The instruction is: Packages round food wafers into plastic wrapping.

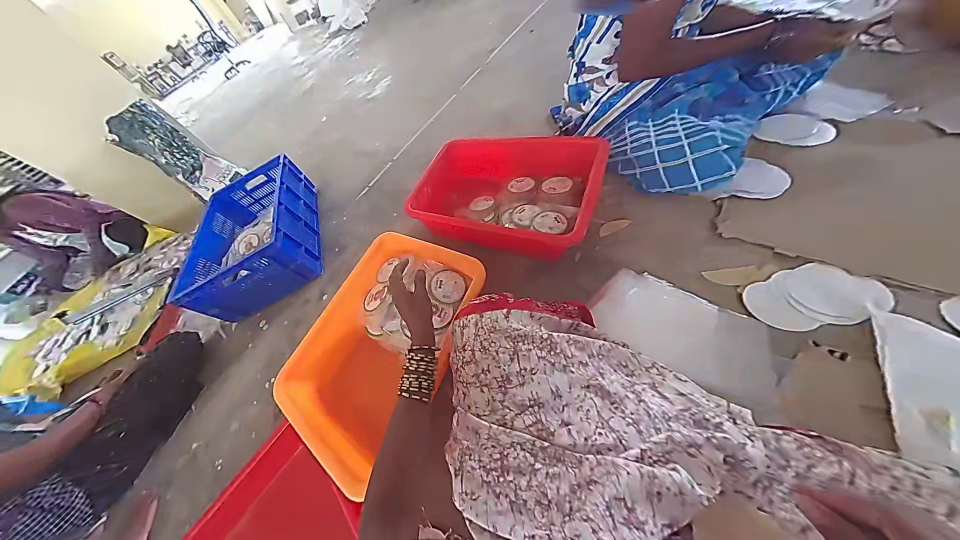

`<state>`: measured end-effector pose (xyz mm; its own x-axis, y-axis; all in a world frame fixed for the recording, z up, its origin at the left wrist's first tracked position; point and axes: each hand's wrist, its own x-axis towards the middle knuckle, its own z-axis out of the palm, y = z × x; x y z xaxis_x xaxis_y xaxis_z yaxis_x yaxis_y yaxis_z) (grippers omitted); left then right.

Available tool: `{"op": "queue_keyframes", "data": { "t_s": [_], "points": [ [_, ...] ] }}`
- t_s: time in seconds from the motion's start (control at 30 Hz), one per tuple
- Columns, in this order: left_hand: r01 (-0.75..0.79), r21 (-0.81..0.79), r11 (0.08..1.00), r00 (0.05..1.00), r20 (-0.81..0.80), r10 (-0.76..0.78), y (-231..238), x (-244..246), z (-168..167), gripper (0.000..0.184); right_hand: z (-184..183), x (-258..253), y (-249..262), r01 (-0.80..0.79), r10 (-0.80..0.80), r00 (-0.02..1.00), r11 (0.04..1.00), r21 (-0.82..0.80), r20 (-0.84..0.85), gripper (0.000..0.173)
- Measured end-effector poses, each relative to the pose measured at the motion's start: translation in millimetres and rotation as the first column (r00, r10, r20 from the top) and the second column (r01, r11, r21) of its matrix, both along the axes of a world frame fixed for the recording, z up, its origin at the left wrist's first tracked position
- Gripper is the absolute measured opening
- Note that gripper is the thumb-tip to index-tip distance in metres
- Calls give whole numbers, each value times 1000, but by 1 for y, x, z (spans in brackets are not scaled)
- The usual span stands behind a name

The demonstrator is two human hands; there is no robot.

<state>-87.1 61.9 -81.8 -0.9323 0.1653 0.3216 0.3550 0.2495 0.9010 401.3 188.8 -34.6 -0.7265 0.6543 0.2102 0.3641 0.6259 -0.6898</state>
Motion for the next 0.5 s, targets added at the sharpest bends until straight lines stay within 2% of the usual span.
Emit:
{"op": "queue_keyframes", "data": {
  "t_s": [0.1, 0.17, 0.23, 0.3, 0.37, 0.43, 0.47, 0.5],
  "points": [
    [170, 174, 970, 982, 58, -182, 19, 45, 29, 36, -24, -21, 35, 6, -6, 1000, 1000, 12, 22, 29],
    [323, 256, 911, 930, 94, -356, 40, 82, 42, 32, -47, -44, 59, 62, -64, 996, 997, 35, 61, 29],
    [509, 266, 818, 830, 100, -549, 66, 120, 39, 30, -76, -64, 87, 128, -130, 986, 991, 30, 108, 25],
    [660, 278, 698, 695, 127, -707, 93, 155, 27, 27, -95, -77, 110, 186, -178, 957, 982, -13, 230, 27],
    [725, 307, 617, 590, 185, -786, 115, 186, 0, 26, -111, -89, 120, 286, -227, 881, 955, -85, 416, 45],
    [748, 320, 582, 484, 336, -808, 126, 207, -27, 26, -124, -101, 123, 329, -192, 778, 936, -127, 599, 73],
    [748, 321, 581, 428, 436, -792, 129, 214, -37, 25, -129, -106, 124, 329, -166, 725, 936, -124, 668, 81],
    [744, 320, 586, 376, 524, -764, 132, 220, -43, 24, -134, -110, 124, 311, -144, 685, 944, -108, 714, 80]
  ]
}}
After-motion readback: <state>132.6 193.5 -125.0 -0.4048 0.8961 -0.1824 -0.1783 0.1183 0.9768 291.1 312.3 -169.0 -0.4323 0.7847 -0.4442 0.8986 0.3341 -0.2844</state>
